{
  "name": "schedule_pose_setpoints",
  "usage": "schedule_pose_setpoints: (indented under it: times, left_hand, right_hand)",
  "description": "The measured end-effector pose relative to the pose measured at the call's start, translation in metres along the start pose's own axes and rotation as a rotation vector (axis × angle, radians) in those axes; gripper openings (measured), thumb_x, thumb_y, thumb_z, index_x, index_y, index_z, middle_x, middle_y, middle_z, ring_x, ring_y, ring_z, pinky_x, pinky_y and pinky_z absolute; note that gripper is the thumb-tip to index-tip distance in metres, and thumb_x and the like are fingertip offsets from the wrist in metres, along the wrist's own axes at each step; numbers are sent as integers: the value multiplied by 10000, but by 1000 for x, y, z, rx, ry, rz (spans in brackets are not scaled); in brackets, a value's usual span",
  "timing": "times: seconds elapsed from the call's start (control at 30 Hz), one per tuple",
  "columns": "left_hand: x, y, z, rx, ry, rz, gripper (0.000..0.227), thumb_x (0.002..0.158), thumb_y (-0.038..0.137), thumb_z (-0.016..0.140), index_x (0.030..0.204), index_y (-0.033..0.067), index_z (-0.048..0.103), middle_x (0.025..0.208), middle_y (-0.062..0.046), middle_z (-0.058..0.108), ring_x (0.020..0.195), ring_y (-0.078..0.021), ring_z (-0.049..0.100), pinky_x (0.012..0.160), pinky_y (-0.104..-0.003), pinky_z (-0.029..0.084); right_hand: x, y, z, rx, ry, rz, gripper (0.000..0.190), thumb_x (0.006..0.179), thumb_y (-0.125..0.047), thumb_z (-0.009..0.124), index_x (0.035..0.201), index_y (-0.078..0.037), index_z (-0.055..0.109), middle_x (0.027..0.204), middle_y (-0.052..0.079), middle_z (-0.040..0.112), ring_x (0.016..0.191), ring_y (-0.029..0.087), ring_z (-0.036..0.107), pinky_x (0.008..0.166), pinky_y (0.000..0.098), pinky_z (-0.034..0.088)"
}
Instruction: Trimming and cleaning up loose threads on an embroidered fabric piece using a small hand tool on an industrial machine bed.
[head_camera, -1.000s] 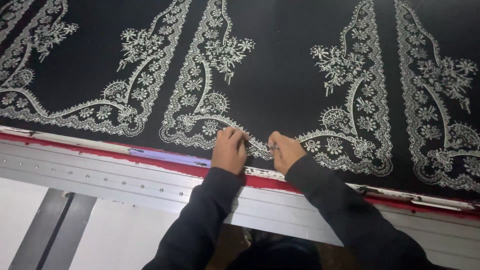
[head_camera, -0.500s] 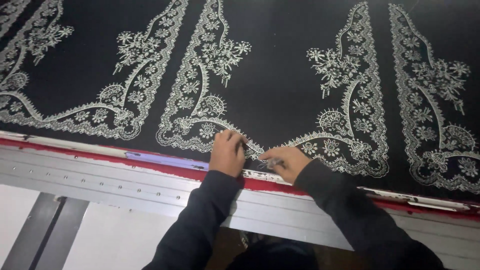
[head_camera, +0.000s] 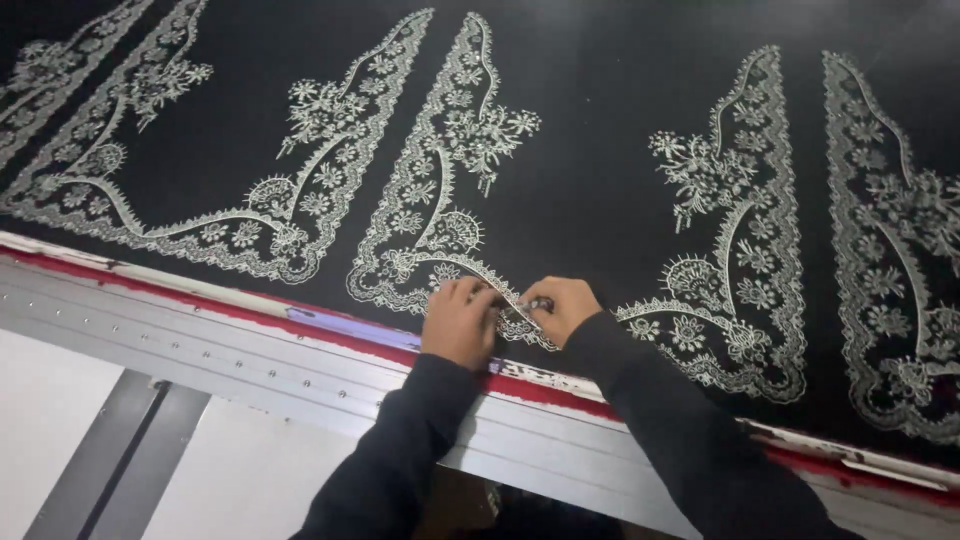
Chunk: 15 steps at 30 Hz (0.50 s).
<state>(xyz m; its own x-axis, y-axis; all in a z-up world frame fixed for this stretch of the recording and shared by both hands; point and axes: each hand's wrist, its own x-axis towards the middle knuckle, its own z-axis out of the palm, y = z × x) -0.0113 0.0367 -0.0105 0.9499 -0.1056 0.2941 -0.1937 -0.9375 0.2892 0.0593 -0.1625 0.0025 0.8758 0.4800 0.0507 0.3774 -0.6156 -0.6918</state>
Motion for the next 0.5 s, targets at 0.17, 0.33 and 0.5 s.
schedule_pose_setpoints:
  times: [0.17, 0.33, 0.5]
  left_hand:
    - [-9, -60, -5, 125, 99, -86, 212, 886, 215, 682, 1094, 246, 707, 1118, -27, 616, 1105, -290, 587, 903, -457, 491]
    - [-14, -88, -7, 163, 172, -149, 174, 887, 229, 689, 1057, 242, 722, 1095, -12, 635, 1106, -272, 599, 910, -444, 491]
    - [-5, -96, -14, 242, 230, -105, 150, 873, 224, 701, 1021, 224, 719, 1050, 2, 607, 1127, -238, 565, 1067, -511, 362]
  right_hand:
    - [33, -20, 22, 19, -24, 73, 221, 881, -67, 703, 1073, -138, 785, 1016, 113, 782, 987, 325, 738, 835, 399, 615]
    - [74, -29, 58, -140, -55, 159, 242, 904, -160, 703, 1132, -178, 783, 1052, 71, 769, 1003, 251, 742, 844, 351, 620]
    - [82, -76, 59, -481, -83, 283, 235, 866, -229, 654, 1058, -161, 770, 983, 81, 730, 911, 273, 755, 790, 408, 629]
